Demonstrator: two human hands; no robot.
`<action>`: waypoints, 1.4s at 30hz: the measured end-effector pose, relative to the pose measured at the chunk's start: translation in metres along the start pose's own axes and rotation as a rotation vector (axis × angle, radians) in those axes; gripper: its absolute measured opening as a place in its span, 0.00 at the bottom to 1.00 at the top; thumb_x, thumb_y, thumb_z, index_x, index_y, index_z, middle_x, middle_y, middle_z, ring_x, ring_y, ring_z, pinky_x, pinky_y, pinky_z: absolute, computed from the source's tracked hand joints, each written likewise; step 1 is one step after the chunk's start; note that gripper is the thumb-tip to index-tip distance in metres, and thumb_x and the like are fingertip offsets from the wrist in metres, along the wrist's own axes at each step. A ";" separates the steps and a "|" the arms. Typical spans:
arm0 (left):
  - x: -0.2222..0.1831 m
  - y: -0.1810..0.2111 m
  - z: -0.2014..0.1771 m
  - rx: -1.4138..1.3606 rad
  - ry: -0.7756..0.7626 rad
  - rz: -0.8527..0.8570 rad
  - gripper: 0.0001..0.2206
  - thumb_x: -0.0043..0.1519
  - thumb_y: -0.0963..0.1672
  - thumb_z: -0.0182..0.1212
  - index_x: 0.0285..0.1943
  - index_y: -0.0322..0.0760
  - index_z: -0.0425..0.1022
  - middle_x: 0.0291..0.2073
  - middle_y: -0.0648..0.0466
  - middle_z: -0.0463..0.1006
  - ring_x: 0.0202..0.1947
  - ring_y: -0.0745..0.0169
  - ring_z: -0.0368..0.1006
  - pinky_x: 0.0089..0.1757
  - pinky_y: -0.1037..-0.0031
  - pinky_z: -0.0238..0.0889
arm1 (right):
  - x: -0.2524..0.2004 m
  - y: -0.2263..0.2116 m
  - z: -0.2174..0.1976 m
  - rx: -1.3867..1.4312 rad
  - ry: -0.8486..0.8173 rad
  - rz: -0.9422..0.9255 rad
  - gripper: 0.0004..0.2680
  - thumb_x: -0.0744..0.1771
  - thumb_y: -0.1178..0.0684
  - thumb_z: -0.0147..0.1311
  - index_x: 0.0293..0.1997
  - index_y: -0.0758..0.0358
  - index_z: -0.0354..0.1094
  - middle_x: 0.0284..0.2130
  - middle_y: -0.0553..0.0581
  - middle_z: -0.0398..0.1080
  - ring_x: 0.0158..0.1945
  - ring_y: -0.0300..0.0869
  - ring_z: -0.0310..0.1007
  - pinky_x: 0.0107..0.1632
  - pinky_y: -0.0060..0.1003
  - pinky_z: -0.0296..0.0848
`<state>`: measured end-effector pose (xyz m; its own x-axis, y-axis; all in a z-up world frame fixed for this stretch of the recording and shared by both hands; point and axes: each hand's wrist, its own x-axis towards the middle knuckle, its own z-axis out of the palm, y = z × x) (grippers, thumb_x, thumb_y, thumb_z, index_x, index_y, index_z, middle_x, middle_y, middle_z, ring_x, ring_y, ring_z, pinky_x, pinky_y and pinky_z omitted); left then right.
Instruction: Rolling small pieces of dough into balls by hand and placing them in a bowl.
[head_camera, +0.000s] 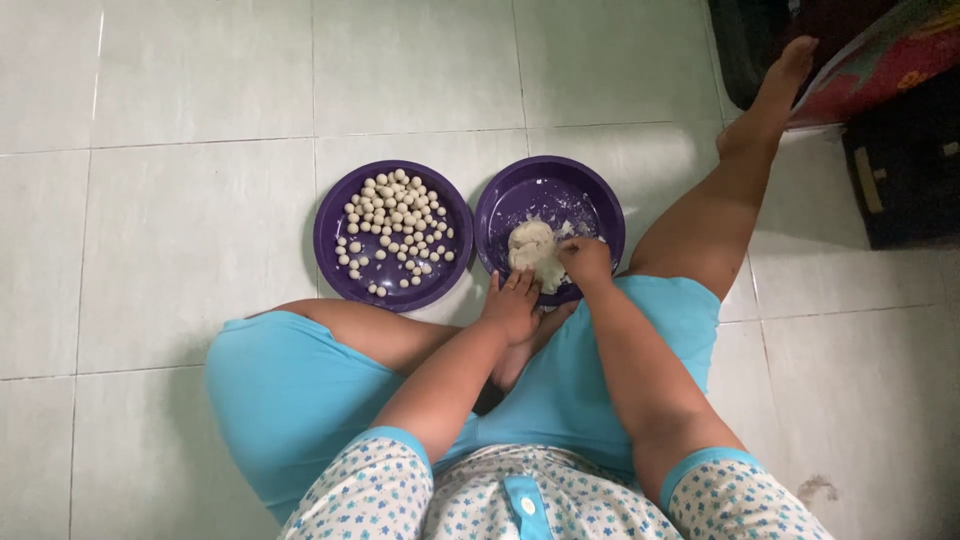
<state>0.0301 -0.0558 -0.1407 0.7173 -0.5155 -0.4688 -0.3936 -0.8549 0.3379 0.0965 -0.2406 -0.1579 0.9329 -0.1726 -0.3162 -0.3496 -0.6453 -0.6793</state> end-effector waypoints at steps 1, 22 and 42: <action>-0.002 0.000 0.004 -0.011 0.004 0.003 0.28 0.69 0.53 0.37 0.79 0.42 0.50 0.79 0.52 0.40 0.78 0.48 0.34 0.69 0.39 0.20 | -0.004 0.000 -0.001 -0.016 -0.004 0.028 0.10 0.68 0.53 0.56 0.51 0.65 0.76 0.42 0.65 0.77 0.46 0.50 0.78 0.45 0.43 0.80; -0.008 -0.001 0.001 -0.024 0.003 0.010 0.29 0.68 0.54 0.36 0.79 0.44 0.50 0.79 0.54 0.43 0.78 0.51 0.34 0.70 0.42 0.22 | -0.004 0.008 0.004 0.195 -0.054 0.317 0.11 0.67 0.59 0.54 0.56 0.66 0.73 0.50 0.71 0.72 0.46 0.51 0.78 0.44 0.40 0.81; -0.010 -0.001 0.002 -0.008 0.047 0.022 0.27 0.68 0.51 0.37 0.75 0.39 0.58 0.78 0.50 0.46 0.78 0.49 0.34 0.69 0.41 0.20 | -0.026 0.008 0.023 -0.873 -0.074 -0.291 0.08 0.67 0.57 0.47 0.38 0.68 0.75 0.29 0.61 0.76 0.36 0.46 0.79 0.39 0.36 0.79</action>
<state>0.0226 -0.0500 -0.1379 0.7346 -0.5309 -0.4225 -0.4051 -0.8427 0.3545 0.0673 -0.2244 -0.1700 0.9554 0.1133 -0.2726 0.1155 -0.9933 -0.0080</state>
